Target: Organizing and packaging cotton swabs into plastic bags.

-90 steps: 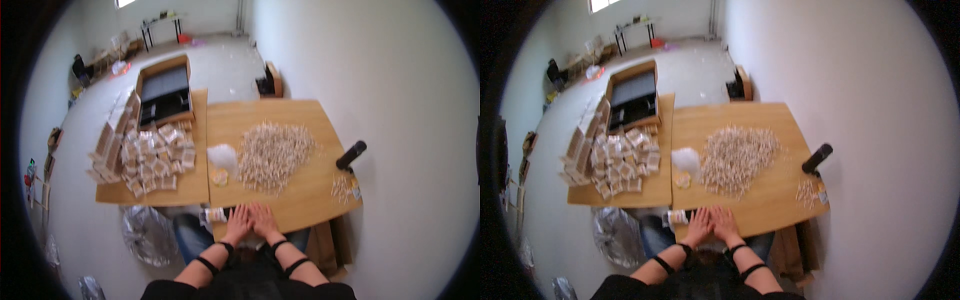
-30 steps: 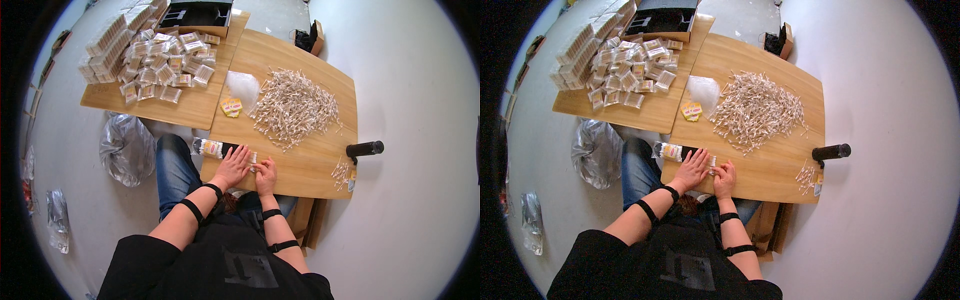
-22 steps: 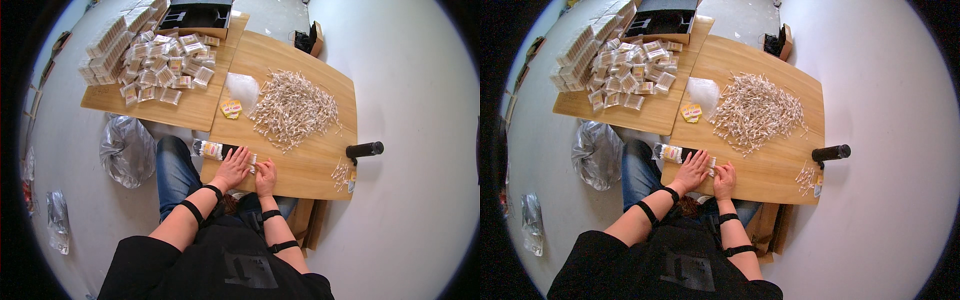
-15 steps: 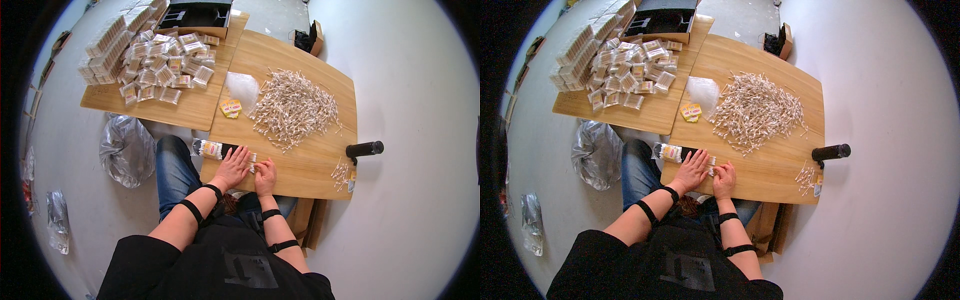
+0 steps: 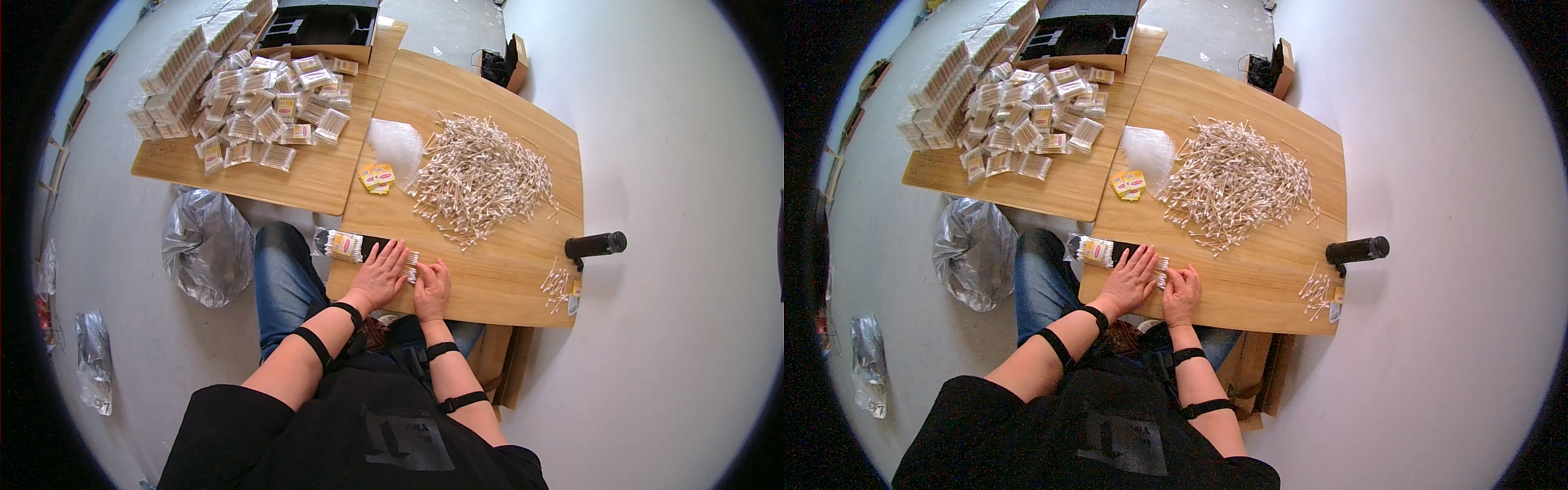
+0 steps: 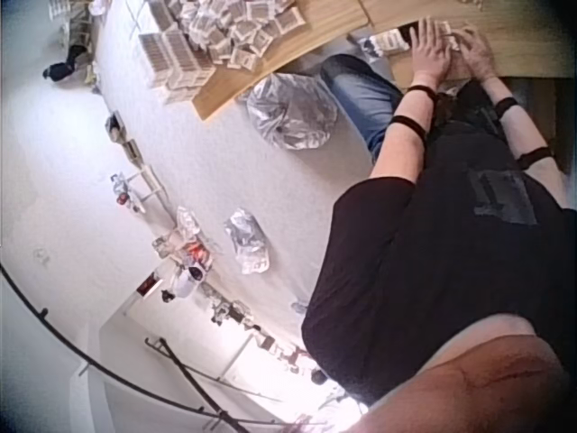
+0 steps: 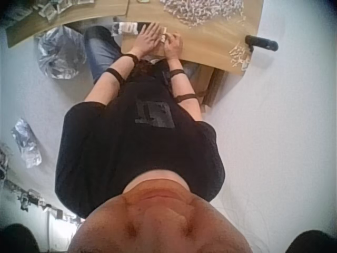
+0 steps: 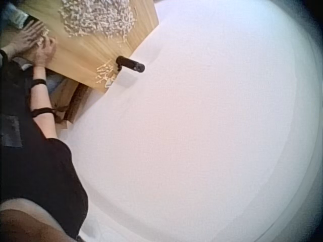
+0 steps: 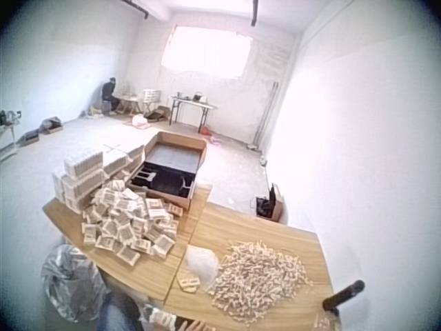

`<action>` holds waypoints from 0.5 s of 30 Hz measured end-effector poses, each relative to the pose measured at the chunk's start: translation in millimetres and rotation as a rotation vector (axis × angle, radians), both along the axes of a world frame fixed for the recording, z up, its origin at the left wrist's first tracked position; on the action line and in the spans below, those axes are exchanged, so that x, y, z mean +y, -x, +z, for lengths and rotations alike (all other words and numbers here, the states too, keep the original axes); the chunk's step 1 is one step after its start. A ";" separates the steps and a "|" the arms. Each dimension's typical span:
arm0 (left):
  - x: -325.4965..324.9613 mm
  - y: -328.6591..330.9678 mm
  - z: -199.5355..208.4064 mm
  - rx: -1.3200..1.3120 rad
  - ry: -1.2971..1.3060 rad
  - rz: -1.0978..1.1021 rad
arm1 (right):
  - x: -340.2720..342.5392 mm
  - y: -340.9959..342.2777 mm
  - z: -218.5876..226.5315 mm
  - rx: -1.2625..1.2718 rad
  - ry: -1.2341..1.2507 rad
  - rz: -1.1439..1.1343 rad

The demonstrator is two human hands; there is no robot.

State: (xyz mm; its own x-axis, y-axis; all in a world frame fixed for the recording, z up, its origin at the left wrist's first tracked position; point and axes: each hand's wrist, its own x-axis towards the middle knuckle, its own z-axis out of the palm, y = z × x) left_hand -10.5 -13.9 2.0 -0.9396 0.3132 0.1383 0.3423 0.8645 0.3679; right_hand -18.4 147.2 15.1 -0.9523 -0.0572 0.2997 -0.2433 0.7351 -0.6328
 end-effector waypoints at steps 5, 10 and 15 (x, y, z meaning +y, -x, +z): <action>0.0 1.0 -1.0 -0.001 0.010 -0.001 | 0.4 1.5 2.0 -0.012 -0.024 0.001; -0.3 1.6 1.3 -0.016 0.005 0.004 | 0.3 1.6 2.3 -0.007 -0.016 0.000; -0.3 -0.3 1.5 -0.010 0.018 0.000 | -3.3 0.2 2.8 0.003 -0.030 -0.037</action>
State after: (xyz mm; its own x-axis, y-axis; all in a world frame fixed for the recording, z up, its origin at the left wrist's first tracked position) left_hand -10.2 -14.2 3.6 -0.9408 0.3158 0.1229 0.3388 0.8711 0.3554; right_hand -18.6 143.9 17.9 -0.9532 -0.0310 0.3009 -0.2172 0.7623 -0.6097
